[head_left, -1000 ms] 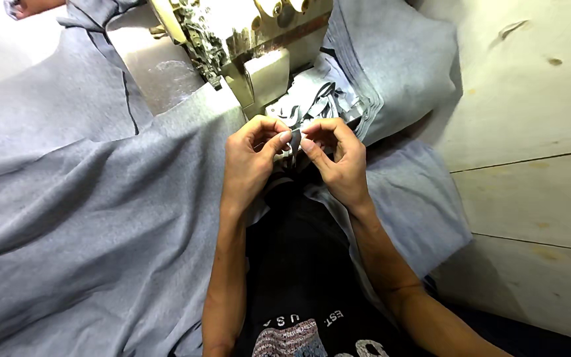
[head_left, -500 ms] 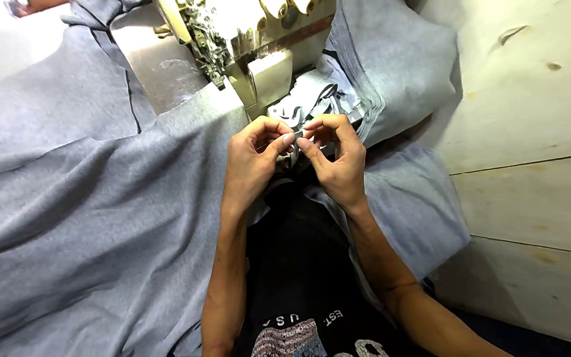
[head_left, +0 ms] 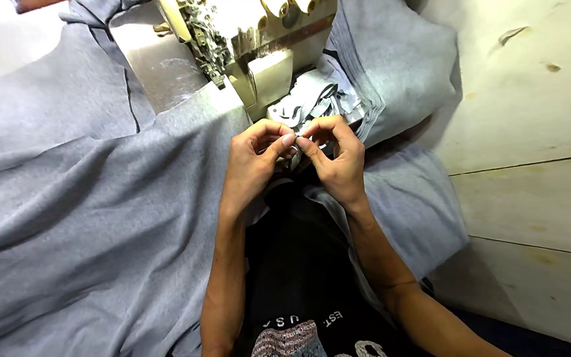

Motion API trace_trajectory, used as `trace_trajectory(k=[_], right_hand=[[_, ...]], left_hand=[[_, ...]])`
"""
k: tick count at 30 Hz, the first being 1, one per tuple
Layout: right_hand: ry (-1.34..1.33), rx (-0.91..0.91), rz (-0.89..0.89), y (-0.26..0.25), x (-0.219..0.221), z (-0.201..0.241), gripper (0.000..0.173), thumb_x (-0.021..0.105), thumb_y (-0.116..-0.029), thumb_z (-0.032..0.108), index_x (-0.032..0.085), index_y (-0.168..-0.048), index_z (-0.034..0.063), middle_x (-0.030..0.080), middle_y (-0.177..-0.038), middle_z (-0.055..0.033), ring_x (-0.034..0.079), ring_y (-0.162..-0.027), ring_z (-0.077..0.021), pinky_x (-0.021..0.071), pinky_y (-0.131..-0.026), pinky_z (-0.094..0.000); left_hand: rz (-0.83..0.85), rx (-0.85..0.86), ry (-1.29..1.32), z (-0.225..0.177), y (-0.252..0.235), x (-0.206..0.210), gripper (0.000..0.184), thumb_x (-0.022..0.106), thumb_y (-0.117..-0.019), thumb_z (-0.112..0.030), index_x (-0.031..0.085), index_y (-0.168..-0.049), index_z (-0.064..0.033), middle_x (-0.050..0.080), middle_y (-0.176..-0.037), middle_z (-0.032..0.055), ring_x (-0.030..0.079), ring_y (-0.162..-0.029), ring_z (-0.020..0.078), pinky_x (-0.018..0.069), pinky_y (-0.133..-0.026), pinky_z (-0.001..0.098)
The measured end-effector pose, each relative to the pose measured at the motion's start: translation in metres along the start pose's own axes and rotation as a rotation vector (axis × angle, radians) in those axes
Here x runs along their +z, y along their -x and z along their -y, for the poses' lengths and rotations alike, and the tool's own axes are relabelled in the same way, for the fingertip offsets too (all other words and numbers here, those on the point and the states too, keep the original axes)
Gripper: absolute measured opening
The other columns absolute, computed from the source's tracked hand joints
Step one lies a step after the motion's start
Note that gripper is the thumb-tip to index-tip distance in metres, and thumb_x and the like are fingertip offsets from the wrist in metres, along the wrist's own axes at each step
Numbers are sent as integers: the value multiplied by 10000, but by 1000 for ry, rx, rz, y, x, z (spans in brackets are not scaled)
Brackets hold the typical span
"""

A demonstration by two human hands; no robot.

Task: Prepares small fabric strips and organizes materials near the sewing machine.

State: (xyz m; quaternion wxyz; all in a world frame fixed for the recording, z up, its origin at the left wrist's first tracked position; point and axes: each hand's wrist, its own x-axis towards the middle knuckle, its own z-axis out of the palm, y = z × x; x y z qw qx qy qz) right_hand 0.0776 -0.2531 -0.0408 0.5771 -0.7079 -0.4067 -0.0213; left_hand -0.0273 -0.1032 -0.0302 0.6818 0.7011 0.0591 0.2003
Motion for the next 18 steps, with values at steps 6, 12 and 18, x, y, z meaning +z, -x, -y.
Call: trace_trajectory(k=[6, 12, 18], right_hand=[[-212, 133, 47, 4, -4, -6, 158, 685, -966, 71, 617, -1108, 49, 633, -952, -40, 622, -769, -77, 543, -637, -193], [-427, 293, 53, 10, 1, -13, 110, 652, -993, 88, 640, -1098, 58, 627, -969, -30, 611, -795, -61, 545, -688, -187], [-529, 380, 46, 12, 5, -14, 105, 631, -1015, 123, 657, -1106, 79, 646, -970, -9, 625, -829, -46, 552, -736, -198]], left_hand=[[6, -15, 29, -1, 1, -1, 82, 635, -980, 0, 659, -1054, -24, 695, -873, 67, 675, -673, 113, 598, -621, 231], [2, -26, -2, -1, 1, 0, 121, 669, -947, 31, 666, -1055, -24, 708, -874, 71, 687, -677, 122, 604, -621, 237], [-15, -23, -17, 1, 1, 2, 117, 683, -942, 19, 665, -1049, -24, 708, -866, 69, 685, -670, 121, 603, -616, 237]])
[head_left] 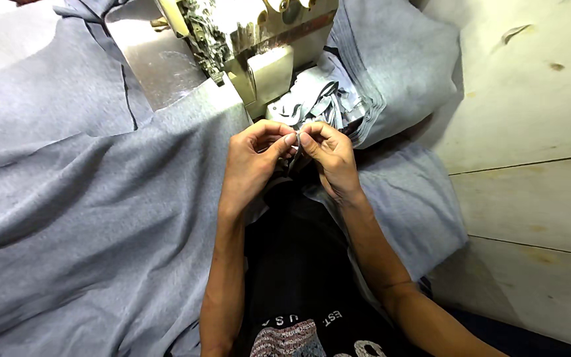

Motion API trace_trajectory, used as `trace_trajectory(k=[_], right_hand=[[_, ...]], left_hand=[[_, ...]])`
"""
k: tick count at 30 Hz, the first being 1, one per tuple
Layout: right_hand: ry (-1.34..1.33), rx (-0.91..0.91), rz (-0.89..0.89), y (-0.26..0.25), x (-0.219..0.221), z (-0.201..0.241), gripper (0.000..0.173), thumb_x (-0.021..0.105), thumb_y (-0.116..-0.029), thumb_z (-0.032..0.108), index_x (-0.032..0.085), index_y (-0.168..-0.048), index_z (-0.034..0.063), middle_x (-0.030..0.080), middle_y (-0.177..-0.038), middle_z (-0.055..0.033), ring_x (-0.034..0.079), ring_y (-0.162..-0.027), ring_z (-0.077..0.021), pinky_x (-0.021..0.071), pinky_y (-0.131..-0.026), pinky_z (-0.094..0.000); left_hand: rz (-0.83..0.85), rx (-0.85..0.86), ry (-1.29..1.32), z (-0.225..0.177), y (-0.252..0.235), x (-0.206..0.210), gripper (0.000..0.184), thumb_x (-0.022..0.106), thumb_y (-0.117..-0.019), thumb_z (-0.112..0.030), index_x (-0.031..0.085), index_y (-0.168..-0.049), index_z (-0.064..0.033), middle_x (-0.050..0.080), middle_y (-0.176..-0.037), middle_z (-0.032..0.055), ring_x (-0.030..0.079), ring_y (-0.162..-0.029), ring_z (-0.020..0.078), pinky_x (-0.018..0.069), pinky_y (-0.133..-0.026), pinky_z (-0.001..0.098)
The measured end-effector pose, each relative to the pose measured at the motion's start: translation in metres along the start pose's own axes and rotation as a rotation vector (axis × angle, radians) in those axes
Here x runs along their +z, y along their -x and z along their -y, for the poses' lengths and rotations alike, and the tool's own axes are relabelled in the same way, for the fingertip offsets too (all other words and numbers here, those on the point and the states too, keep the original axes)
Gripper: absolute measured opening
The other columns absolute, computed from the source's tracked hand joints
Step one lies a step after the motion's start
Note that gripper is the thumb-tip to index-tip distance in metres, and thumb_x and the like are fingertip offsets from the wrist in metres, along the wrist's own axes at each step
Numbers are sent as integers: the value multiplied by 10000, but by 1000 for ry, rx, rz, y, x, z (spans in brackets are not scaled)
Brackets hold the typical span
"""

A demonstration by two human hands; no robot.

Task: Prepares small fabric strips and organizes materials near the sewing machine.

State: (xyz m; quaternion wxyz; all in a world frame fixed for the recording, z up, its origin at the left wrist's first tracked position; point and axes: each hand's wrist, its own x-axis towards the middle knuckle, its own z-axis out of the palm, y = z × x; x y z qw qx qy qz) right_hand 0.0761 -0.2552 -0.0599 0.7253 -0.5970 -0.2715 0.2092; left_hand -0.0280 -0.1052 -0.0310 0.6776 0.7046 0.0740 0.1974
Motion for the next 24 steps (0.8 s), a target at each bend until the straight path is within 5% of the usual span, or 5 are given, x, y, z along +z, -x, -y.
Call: trace_trajectory(k=[16, 20, 24], right_hand=[[56, -49, -9, 2, 0, -3, 96, 632, -1009, 99, 637, -1100, 67, 625, -959, -21, 617, -812, -53, 550, -711, -192], [337, -175, -81, 2, 4, -3, 156, 644, -1000, 130, 608, -1141, 72, 620, -947, -43, 588, -702, -78, 500, -563, -190], [679, -348, -235, 0, 12, 1, 157, 654, -1005, 165, 669, -1111, 51, 621, -1065, -71, 618, -862, -118, 535, -691, -246]], left_hand=[[18, -8, -41, 2, 1, -2, 92, 677, -948, 10, 662, -1029, -32, 702, -840, 65, 683, -655, 124, 604, -604, 242], [17, -12, -59, 4, 3, -2, 78, 684, -954, -13, 660, -1020, -45, 701, -836, 56, 680, -639, 120, 600, -586, 237], [-11, -23, -109, 2, 1, 3, 62, 680, -970, -49, 661, -1027, -63, 703, -848, 43, 679, -640, 110, 595, -569, 231]])
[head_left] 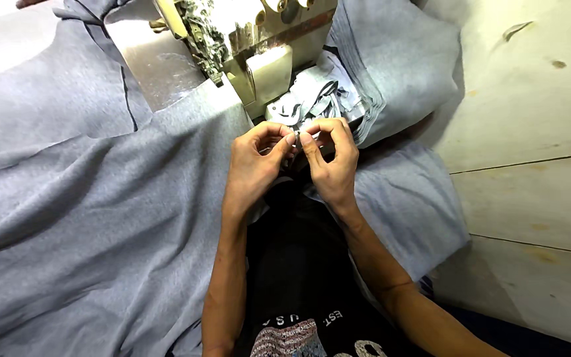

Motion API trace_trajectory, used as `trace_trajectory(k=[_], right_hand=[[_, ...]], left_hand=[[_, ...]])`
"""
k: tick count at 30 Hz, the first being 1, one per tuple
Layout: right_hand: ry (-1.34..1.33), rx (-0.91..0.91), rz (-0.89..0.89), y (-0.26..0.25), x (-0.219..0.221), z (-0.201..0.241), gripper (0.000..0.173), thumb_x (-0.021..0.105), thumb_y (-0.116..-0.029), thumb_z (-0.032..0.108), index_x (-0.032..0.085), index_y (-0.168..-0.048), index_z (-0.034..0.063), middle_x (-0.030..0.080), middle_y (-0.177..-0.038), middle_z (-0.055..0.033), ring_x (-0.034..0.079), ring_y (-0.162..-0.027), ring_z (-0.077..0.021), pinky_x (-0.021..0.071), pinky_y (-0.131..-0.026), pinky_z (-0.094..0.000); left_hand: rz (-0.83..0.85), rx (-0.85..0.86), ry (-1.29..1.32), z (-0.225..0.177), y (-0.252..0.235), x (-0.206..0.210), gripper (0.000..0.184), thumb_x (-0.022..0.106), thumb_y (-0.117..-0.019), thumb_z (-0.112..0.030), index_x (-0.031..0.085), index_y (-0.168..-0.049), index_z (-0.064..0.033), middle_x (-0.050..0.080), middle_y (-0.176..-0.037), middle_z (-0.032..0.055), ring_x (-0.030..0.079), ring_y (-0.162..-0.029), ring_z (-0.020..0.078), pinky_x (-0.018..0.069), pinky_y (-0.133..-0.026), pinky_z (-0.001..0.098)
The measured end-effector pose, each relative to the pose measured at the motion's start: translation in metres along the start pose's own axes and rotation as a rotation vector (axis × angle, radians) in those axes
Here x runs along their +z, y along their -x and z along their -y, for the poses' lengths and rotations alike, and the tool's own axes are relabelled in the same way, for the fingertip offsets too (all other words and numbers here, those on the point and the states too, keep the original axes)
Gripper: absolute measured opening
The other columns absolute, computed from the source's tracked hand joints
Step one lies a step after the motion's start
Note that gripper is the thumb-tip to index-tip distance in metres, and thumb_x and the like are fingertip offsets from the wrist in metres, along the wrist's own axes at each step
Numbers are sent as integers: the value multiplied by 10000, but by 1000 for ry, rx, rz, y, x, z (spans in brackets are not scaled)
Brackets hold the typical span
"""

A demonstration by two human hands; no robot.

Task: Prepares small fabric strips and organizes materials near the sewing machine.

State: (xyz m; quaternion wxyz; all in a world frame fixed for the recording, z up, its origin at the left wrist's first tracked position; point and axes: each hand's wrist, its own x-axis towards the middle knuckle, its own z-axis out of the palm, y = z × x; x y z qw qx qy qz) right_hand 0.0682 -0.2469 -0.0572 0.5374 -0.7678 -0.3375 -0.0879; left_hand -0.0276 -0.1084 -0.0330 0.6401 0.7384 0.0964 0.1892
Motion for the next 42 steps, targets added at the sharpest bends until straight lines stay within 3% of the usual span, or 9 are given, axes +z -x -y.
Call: trace_trajectory(k=[11, 15, 25, 32, 37, 42], right_hand=[[38, -7, 3, 1, -1, 6, 106, 688, -972, 135, 720, -1032, 54, 665, -1000, -39, 625, -874, -117, 526, -748, -292], [-5, 28, 39, 1, -2, 6, 102, 675, -976, 129, 716, -1032, 55, 653, -1007, -39, 619, -854, -92, 533, -721, -241], [-61, 32, 70, -2, -5, 7, 106, 663, -974, 115, 721, -1036, 51, 659, -1003, -38, 613, -823, -84, 523, -689, -227], [-111, 4, 81, -4, -4, 8, 109, 658, -967, 100, 719, -1033, 38, 654, -990, -45, 602, -792, -80, 514, -654, -215], [-164, 37, 101, -6, -10, 5, 121, 635, -983, 118, 701, -1050, 42, 652, -1020, -47, 613, -801, -90, 533, -657, -225], [-262, 85, 137, -8, -21, -3, 138, 611, -998, 130, 681, -1080, 42, 638, -999, -38, 589, -750, -77, 505, -606, -204]], left_hand=[[-15, 31, -84, 0, 0, 1, 76, 686, -967, -53, 663, -1037, -70, 708, -883, 30, 691, -688, 94, 598, -603, 223], [-9, 26, -77, 0, -1, -1, 67, 675, -976, -62, 657, -1040, -67, 703, -879, 34, 688, -684, 99, 597, -596, 229], [-32, 38, -63, 0, -1, -2, 105, 724, -938, -48, 661, -1019, -69, 703, -878, 34, 690, -699, 101, 594, -599, 226], [-19, 45, -128, 3, -1, -3, 40, 657, -990, -89, 627, -1017, -91, 677, -833, 16, 658, -650, 81, 561, -557, 207], [-25, 32, -106, 3, -3, -5, 39, 592, -1021, -69, 604, -1058, -75, 686, -893, 36, 695, -713, 102, 601, -626, 233], [-41, 85, -78, 5, -5, -6, 59, 522, -1036, -53, 555, -1075, -83, 694, -982, 33, 684, -762, 101, 580, -622, 226]])
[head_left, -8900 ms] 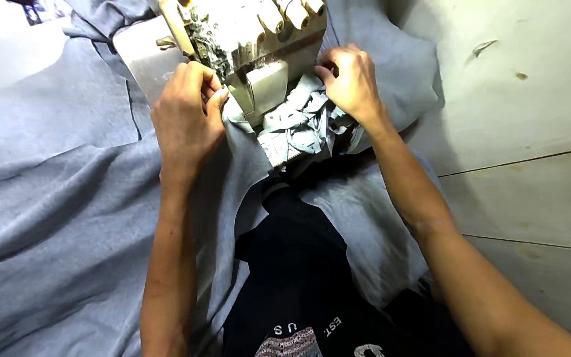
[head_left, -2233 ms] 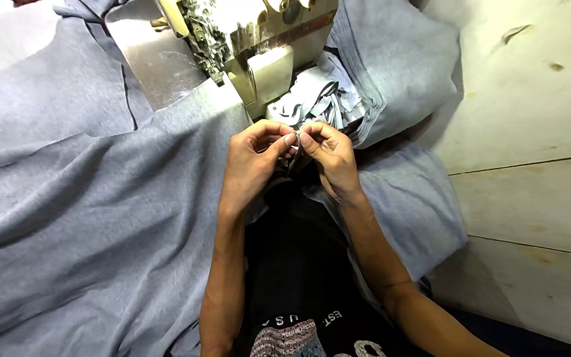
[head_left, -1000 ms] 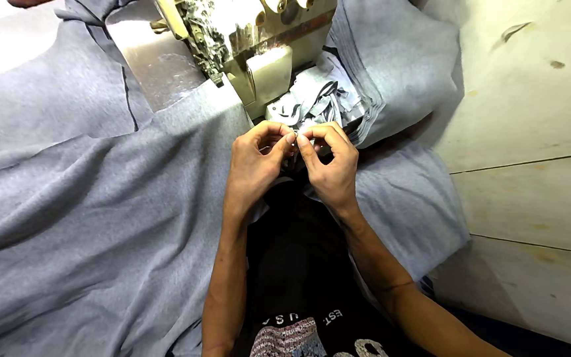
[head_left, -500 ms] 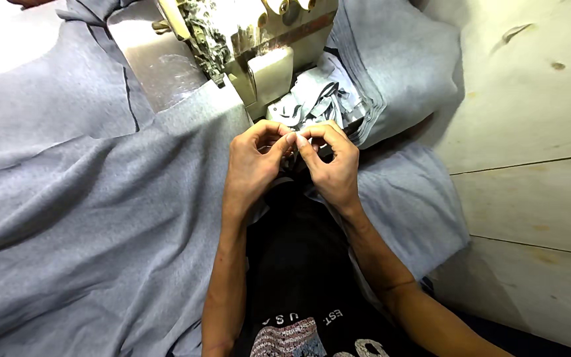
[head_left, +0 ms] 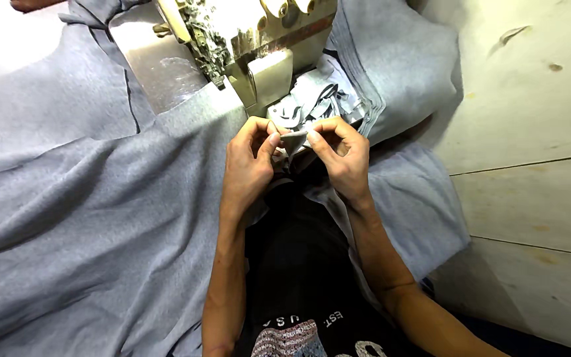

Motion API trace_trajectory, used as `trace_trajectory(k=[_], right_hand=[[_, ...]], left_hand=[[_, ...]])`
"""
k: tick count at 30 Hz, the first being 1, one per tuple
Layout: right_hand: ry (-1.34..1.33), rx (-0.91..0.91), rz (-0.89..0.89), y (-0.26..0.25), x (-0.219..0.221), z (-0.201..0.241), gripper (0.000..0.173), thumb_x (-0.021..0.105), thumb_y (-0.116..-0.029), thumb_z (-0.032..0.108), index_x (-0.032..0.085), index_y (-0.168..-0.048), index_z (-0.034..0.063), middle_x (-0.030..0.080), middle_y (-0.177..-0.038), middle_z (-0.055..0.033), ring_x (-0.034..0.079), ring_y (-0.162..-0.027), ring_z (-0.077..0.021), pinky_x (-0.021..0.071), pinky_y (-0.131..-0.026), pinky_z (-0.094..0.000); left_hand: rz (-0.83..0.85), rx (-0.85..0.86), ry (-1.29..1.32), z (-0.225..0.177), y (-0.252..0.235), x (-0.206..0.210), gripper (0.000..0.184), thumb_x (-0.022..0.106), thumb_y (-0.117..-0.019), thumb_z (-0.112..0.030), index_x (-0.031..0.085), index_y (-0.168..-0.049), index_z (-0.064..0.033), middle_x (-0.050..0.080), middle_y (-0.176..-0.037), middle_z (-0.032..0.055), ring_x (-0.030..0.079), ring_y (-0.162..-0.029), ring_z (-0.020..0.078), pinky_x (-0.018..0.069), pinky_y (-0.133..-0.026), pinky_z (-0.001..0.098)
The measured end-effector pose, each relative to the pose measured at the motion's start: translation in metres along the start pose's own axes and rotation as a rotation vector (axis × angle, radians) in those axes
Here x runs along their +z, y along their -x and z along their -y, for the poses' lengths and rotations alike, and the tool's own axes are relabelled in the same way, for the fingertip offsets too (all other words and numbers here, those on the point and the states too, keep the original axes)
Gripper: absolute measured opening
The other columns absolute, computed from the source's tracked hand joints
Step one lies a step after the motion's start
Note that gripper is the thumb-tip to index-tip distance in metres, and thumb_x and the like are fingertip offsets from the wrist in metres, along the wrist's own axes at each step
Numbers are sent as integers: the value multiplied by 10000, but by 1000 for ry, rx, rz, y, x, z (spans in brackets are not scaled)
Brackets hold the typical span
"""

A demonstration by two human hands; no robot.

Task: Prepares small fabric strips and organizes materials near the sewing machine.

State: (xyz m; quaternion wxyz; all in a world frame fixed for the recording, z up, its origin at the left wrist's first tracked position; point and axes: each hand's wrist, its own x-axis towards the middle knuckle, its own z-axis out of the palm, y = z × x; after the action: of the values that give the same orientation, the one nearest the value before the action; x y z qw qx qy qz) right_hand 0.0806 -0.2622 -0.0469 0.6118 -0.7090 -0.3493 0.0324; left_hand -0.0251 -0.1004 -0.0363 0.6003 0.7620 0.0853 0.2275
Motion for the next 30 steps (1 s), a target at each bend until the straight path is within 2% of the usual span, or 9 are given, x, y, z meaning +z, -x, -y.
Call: trace_trajectory(k=[2, 6, 10, 15, 20, 22, 25, 28, 30], right_hand=[[-36, 7, 38, -2, -3, 0, 140, 599, -1002, 134, 675, -1070, 39, 635, -989, -37, 589, -749, -75, 506, -613, -201], [-252, 88, 154, -5, -8, 2, 123, 555, -1007, 100, 640, -1073, 41, 644, -994, -47, 608, -783, -78, 532, -671, -201], [-463, 201, 210, -5, -9, 1, 114, 515, -1034, 109, 618, -1053, 64, 619, -867, -44, 580, -680, -75, 518, -613, -199], [-562, 318, 231, -5, -7, 4, 168, 463, -1074, 160, 608, -1062, 78, 581, -742, -31, 541, -598, -54, 481, -558, -179], [-513, 349, 223, -3, -2, 3, 373, 336, -1110, 310, 601, -1252, 89, 646, -868, -20, 555, -660, -45, 477, -603, -187], [-456, 349, 246, 1, 0, 3, 419, 390, -1096, 411, 588, -1301, 104, 636, -872, -17, 555, -666, -57, 486, -608, -201], [-325, 356, 228, 7, 5, 6, 392, 601, -1023, 387, 593, -1298, 107, 645, -808, -24, 548, -605, -78, 458, -530, -207], [-234, 307, 187, 8, 11, 6, 284, 690, -984, 249, 619, -1202, 82, 664, -796, -35, 588, -601, -93, 481, -502, -202], [-203, 241, 148, 8, 13, 5, 156, 696, -980, 199, 649, -1053, 70, 651, -779, -36, 591, -602, -90, 483, -500, -201]], left_hand=[[-12, 40, -1, 0, 0, 3, 83, 486, -1030, -30, 529, -1075, -84, 684, -986, 32, 661, -770, 92, 545, -619, 213], [-62, 45, 25, 0, 1, 10, 52, 480, -1052, -64, 515, -1080, -91, 593, -822, 29, 554, -598, 85, 473, -513, 190], [-88, 3, 32, -2, 3, 13, 31, 485, -1067, -107, 513, -1080, -108, 497, -641, 20, 444, -449, 88, 376, -402, 184], [-67, -22, 87, -3, 3, 15, 35, 472, -1077, -109, 507, -1081, -110, 481, -610, 19, 410, -419, 76, 346, -382, 174], [-118, -58, 37, -4, 3, 19, 51, 479, -1087, -163, 501, -1070, -120, 475, -588, 18, 396, -394, 82, 330, -357, 185], [-138, -69, 1, -3, 3, 20, 63, 486, -1087, -185, 501, -1076, -125, 480, -593, 19, 404, -395, 93, 334, -350, 198], [-152, -67, -67, -3, 4, 22, 67, 484, -1088, -188, 500, -1091, -123, 487, -588, 17, 412, -398, 101, 339, -352, 211], [-159, -23, -111, 0, 3, 24, 70, 479, -1088, -174, 498, -1104, -108, 480, -613, 13, 409, -423, 100, 342, -374, 214], [-158, 11, -87, 2, 3, 24, 83, 480, -1088, -182, 494, -1115, -105, 493, -679, 12, 426, -468, 86, 357, -403, 199]])
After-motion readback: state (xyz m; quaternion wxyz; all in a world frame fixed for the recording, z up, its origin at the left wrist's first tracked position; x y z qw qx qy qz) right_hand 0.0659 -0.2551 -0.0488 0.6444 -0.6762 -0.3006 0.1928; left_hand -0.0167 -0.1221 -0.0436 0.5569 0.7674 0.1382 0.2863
